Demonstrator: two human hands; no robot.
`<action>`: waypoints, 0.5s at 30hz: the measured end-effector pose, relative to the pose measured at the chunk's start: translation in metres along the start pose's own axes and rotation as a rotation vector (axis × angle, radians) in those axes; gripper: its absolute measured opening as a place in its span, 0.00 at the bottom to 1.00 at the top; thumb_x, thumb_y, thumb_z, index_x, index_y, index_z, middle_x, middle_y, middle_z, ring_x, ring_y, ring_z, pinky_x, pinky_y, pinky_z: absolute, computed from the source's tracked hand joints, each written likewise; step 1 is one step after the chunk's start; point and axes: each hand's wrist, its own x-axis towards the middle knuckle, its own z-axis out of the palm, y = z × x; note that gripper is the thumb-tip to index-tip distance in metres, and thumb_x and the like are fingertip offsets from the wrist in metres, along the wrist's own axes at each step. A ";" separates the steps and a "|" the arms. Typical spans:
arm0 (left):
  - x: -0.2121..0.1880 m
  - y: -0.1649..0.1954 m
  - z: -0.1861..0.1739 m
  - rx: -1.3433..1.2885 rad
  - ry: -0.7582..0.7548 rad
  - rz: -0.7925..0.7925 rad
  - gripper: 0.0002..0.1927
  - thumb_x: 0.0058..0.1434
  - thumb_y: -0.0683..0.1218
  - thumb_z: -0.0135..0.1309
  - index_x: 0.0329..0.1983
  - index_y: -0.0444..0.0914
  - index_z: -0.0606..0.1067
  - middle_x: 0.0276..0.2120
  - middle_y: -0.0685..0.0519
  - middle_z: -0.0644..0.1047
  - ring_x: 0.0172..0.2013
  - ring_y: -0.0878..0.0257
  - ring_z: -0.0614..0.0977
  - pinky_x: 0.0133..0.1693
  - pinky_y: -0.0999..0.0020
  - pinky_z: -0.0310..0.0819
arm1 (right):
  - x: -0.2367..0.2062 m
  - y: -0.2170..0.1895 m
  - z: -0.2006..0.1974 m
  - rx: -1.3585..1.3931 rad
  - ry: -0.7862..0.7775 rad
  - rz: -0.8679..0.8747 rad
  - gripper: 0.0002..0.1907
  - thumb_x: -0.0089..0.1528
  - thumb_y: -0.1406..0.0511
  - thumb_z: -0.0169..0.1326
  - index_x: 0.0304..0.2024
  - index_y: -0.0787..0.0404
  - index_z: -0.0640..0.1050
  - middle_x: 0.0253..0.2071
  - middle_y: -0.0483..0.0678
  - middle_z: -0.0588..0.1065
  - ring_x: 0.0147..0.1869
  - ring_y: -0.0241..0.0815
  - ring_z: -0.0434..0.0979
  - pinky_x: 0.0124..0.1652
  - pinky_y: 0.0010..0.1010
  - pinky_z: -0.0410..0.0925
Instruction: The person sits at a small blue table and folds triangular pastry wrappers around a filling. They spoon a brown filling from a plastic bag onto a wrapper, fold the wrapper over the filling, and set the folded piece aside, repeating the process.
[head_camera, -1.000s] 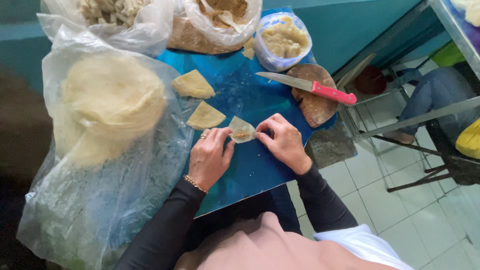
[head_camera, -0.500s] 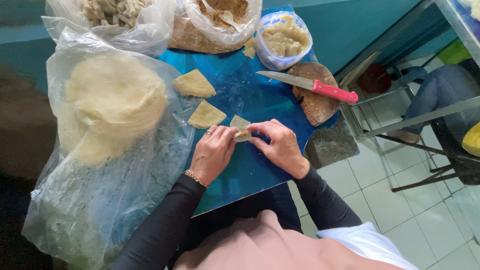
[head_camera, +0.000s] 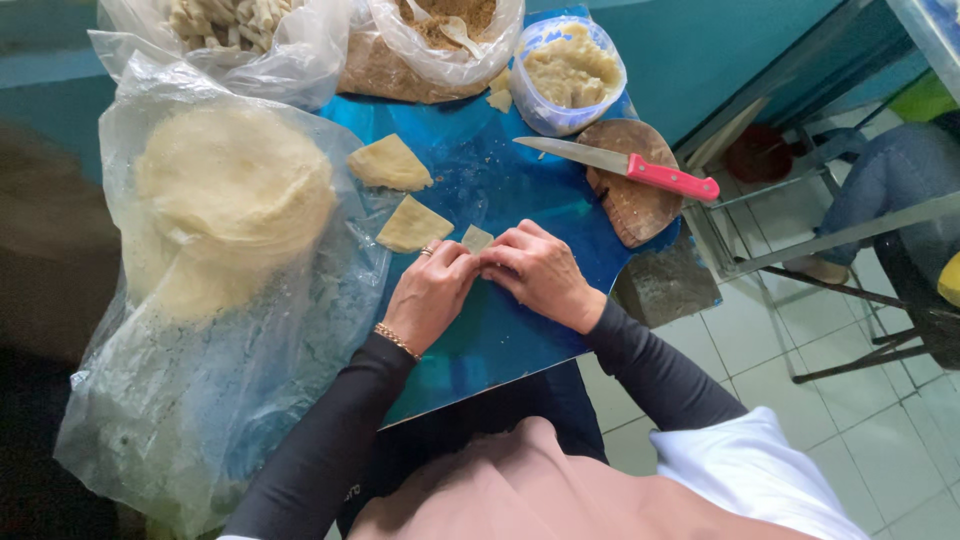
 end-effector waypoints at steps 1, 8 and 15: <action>0.002 -0.001 0.002 0.005 0.005 -0.003 0.04 0.63 0.40 0.55 0.41 0.38 0.76 0.38 0.47 0.76 0.42 0.48 0.78 0.43 0.56 0.75 | 0.001 0.004 0.002 -0.003 0.001 -0.012 0.07 0.58 0.64 0.65 0.38 0.58 0.82 0.38 0.45 0.78 0.44 0.49 0.75 0.44 0.36 0.71; 0.009 -0.015 0.014 -0.011 0.020 -0.131 0.02 0.63 0.39 0.55 0.38 0.37 0.74 0.34 0.46 0.76 0.40 0.46 0.79 0.41 0.52 0.73 | 0.030 0.044 0.010 0.415 -0.244 0.185 0.06 0.56 0.65 0.66 0.33 0.58 0.81 0.33 0.48 0.75 0.38 0.49 0.77 0.39 0.35 0.70; 0.021 -0.021 0.019 -0.152 0.055 -0.335 0.07 0.57 0.41 0.60 0.36 0.37 0.73 0.30 0.47 0.77 0.33 0.48 0.81 0.37 0.55 0.75 | 0.032 0.023 -0.003 0.179 -0.113 0.080 0.03 0.58 0.67 0.62 0.35 0.56 0.81 0.33 0.45 0.80 0.39 0.46 0.80 0.39 0.35 0.72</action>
